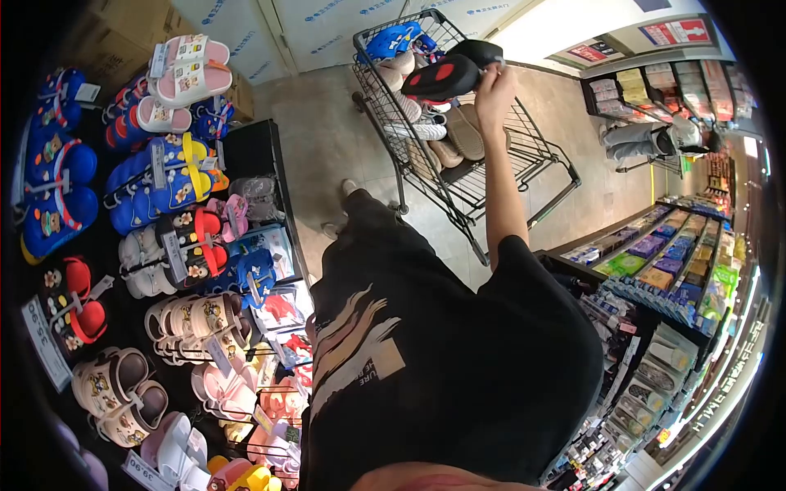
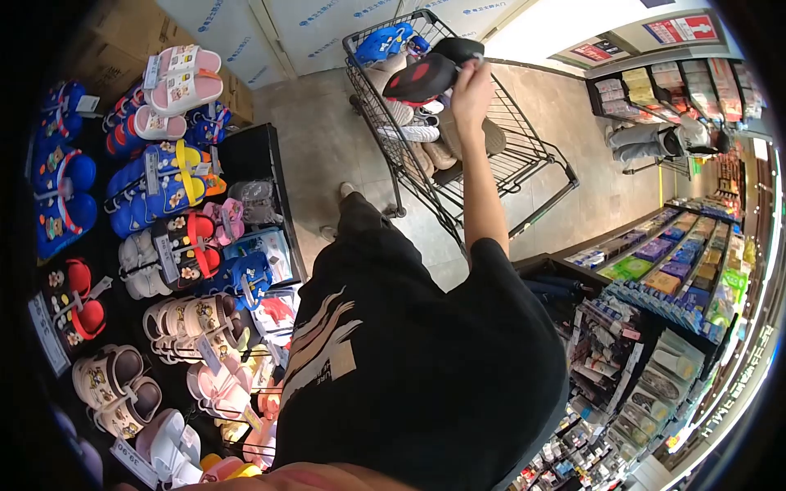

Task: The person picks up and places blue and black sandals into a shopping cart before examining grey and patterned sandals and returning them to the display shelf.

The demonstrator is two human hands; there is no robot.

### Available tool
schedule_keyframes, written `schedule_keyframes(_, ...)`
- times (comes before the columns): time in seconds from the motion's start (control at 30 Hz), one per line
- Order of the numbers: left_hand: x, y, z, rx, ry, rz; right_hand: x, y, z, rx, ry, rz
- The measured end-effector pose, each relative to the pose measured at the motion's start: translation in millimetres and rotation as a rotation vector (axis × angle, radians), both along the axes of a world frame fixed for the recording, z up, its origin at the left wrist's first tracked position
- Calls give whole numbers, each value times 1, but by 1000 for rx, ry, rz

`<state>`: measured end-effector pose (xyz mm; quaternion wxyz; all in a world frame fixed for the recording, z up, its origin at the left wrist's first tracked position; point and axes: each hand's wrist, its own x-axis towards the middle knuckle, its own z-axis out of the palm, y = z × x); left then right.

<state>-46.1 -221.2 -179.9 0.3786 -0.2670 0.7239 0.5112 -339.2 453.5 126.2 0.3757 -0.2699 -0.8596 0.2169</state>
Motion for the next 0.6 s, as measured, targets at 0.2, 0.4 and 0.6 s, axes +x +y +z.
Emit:
schedule_keyframes(0.2, -48, 31, 50, 23, -22, 161, 11, 37, -109, -531, 300, -246)
schedule_keyframes(0.4, -44, 59, 99, 5, 41, 321, 19, 52, -249, -1033, 550, -202)
schedule_keyframes(0.6, 59, 2, -3, -218, 0, -374, 92, 84, -367, -779, 125, -3)
